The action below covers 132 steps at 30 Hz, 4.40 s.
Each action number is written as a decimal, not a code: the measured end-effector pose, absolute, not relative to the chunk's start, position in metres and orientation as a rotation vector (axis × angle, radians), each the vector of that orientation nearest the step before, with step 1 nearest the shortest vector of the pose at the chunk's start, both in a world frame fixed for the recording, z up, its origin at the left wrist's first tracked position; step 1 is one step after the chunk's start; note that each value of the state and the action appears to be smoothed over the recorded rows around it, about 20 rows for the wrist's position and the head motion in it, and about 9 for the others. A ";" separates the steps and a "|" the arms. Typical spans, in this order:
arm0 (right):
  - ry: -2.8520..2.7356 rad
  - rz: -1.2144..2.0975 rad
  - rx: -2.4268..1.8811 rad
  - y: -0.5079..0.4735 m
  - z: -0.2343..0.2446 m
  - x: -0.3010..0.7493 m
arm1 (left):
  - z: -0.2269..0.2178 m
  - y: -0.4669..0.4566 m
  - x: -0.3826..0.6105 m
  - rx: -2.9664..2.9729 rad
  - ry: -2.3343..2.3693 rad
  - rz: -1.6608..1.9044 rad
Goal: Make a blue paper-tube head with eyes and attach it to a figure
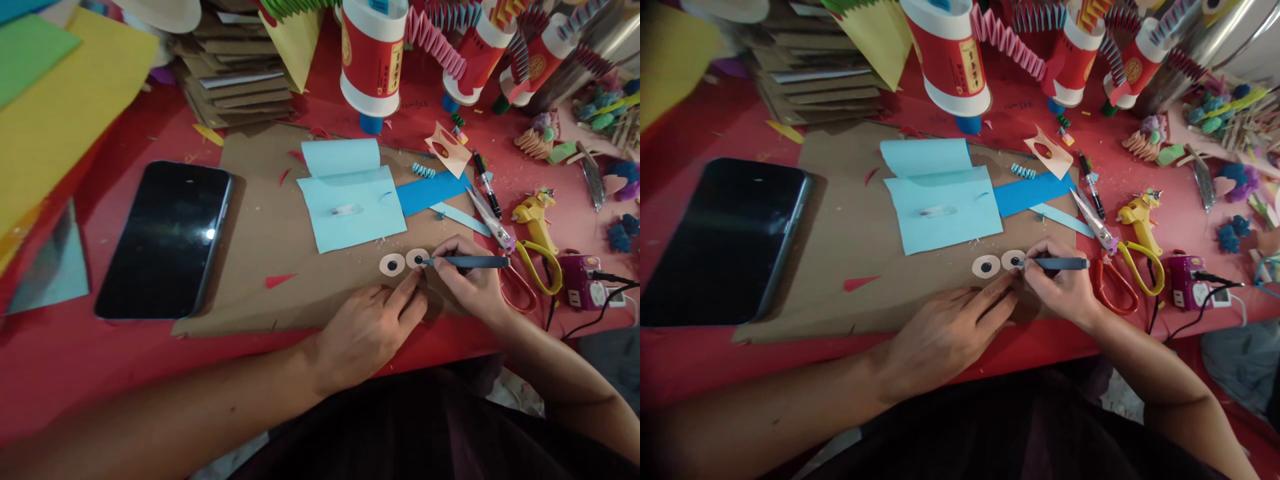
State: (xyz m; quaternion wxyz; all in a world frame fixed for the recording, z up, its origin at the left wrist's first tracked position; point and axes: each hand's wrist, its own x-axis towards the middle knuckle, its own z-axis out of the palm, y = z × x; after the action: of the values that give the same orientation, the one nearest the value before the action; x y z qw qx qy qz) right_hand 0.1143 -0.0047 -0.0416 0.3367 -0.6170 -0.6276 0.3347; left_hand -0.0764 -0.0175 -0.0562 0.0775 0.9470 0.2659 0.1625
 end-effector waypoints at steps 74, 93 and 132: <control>-1.650 0.818 -1.675 -0.004 -0.043 0.111 | -0.057 -0.017 -0.076 2.865 0.800 0.513; -1.611 0.811 -1.634 -0.004 -0.044 0.114 | -0.055 -0.018 -0.077 2.799 0.785 0.437; -1.283 0.787 -1.409 0.000 -0.052 0.121 | -0.047 0.002 -0.078 2.843 -0.349 1.192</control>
State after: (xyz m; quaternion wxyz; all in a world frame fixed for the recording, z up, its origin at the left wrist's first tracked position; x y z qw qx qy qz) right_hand 0.1212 0.0002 -0.0524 0.5143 -0.5862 -0.5337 0.3272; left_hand -0.0783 0.0024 -0.0468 0.0196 0.9162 -0.1124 0.3840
